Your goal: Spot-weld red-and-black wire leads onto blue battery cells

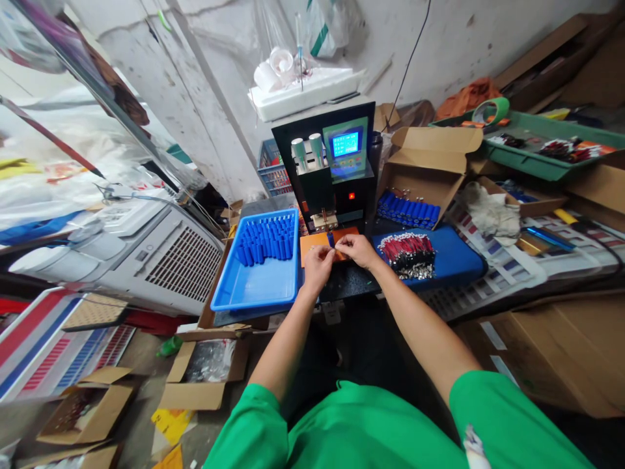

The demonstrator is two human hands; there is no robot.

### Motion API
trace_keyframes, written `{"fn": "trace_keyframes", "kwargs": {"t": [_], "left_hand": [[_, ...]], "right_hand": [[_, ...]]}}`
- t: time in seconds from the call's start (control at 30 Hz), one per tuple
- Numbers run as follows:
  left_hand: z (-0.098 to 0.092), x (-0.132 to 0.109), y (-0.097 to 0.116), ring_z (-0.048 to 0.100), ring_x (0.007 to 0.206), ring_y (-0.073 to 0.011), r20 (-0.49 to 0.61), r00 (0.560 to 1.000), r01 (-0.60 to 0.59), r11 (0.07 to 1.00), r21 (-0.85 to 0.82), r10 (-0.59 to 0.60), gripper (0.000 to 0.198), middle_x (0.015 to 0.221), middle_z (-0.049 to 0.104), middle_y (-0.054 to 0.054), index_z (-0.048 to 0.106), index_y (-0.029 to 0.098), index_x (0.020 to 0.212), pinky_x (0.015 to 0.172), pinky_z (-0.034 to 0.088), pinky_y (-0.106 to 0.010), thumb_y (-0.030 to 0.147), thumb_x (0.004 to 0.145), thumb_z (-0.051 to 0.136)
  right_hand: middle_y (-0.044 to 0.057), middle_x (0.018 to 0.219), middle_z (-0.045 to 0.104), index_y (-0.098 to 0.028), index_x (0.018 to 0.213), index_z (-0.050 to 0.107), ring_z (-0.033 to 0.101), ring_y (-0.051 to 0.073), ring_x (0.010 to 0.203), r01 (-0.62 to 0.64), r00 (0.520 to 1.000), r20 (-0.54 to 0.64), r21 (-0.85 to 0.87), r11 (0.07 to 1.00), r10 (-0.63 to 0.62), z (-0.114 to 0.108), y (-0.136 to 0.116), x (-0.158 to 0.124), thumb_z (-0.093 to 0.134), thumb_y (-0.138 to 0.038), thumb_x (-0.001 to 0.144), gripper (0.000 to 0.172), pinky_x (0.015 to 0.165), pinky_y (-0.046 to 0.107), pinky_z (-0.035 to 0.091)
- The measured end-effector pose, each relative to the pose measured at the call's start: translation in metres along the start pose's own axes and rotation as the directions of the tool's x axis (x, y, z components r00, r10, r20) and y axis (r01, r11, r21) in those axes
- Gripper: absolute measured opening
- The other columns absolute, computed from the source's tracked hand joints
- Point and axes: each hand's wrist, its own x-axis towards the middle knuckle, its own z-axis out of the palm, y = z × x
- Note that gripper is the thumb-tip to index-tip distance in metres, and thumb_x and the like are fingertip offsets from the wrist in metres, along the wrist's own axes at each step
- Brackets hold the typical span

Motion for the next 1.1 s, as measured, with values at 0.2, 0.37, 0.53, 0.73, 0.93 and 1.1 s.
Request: {"fn": "trace_keyframes", "kwargs": {"t": [0.2,0.37,0.53,0.73,0.93,1.1], "left_hand": [[-0.008,0.000,0.001,0.057,0.118,-0.0258,0.130,0.965,-0.250,0.950,0.190,0.228,0.028,0.123,0.061,-0.013,0.069,0.020,0.110,0.102,0.047,-0.040,0.022,0.082,0.065],[-0.002,0.008,-0.003,0.064,0.102,-0.0250,0.241,0.948,-0.263,0.936,0.234,0.206,0.046,0.106,0.070,-0.010,0.064,0.020,0.128,0.097,0.048,-0.041,0.020,0.081,0.065],[0.001,0.010,-0.003,0.067,0.088,-0.0198,0.161,0.980,-0.132,0.987,0.094,0.116,0.034,0.104,0.072,-0.008,0.065,0.019,0.122,0.084,0.050,-0.033,0.026,0.088,0.061],[-0.001,0.023,-0.001,0.062,0.077,-0.0186,0.089,0.995,-0.056,0.998,0.024,0.054,0.022,0.084,0.066,-0.006,0.069,0.016,0.099,0.076,0.050,-0.031,0.032,0.084,0.069],[0.001,0.028,-0.004,0.062,0.077,-0.0170,0.130,0.991,0.057,0.990,-0.129,-0.041,0.028,0.086,0.067,-0.005,0.066,0.016,0.102,0.076,0.049,-0.029,0.036,0.084,0.069],[0.005,0.027,-0.005,0.063,0.077,-0.0167,0.069,0.997,0.048,0.994,-0.098,-0.042,0.032,0.087,0.069,-0.004,0.065,0.016,0.113,0.075,0.049,-0.028,0.034,0.087,0.065]], "right_hand": [[-0.002,0.054,0.053,-0.017,0.070,0.063,0.043,0.010,0.047,-0.108,0.985,-0.110,0.200,0.974,0.132,-0.002,0.003,0.003,0.072,-0.045,0.065,0.030,0.044,0.023,0.031],[-0.003,0.054,0.052,-0.018,0.068,0.059,0.042,0.008,0.045,-0.113,0.969,-0.174,0.310,0.944,0.173,-0.003,0.001,0.004,0.072,-0.042,0.064,0.028,0.042,0.021,0.028],[-0.002,0.053,0.051,-0.018,0.062,0.054,0.041,0.008,0.045,-0.116,0.966,-0.189,0.283,0.952,0.174,-0.002,0.001,0.005,0.073,-0.044,0.064,0.032,0.041,0.021,0.027],[-0.002,0.052,0.052,-0.018,0.065,0.057,0.041,0.008,0.043,-0.127,0.969,-0.181,0.222,0.967,0.169,0.001,0.001,0.007,0.071,-0.045,0.066,0.031,0.040,0.022,0.028],[-0.002,0.053,0.052,-0.018,0.066,0.057,0.041,0.008,0.043,-0.122,0.967,-0.192,0.217,0.968,0.165,0.001,0.002,0.008,0.072,-0.047,0.067,0.032,0.040,0.021,0.029],[-0.002,0.053,0.052,-0.018,0.067,0.057,0.042,0.008,0.045,-0.129,0.963,-0.203,0.238,0.963,0.179,0.001,0.002,0.009,0.072,-0.046,0.066,0.032,0.040,0.020,0.028]]}}
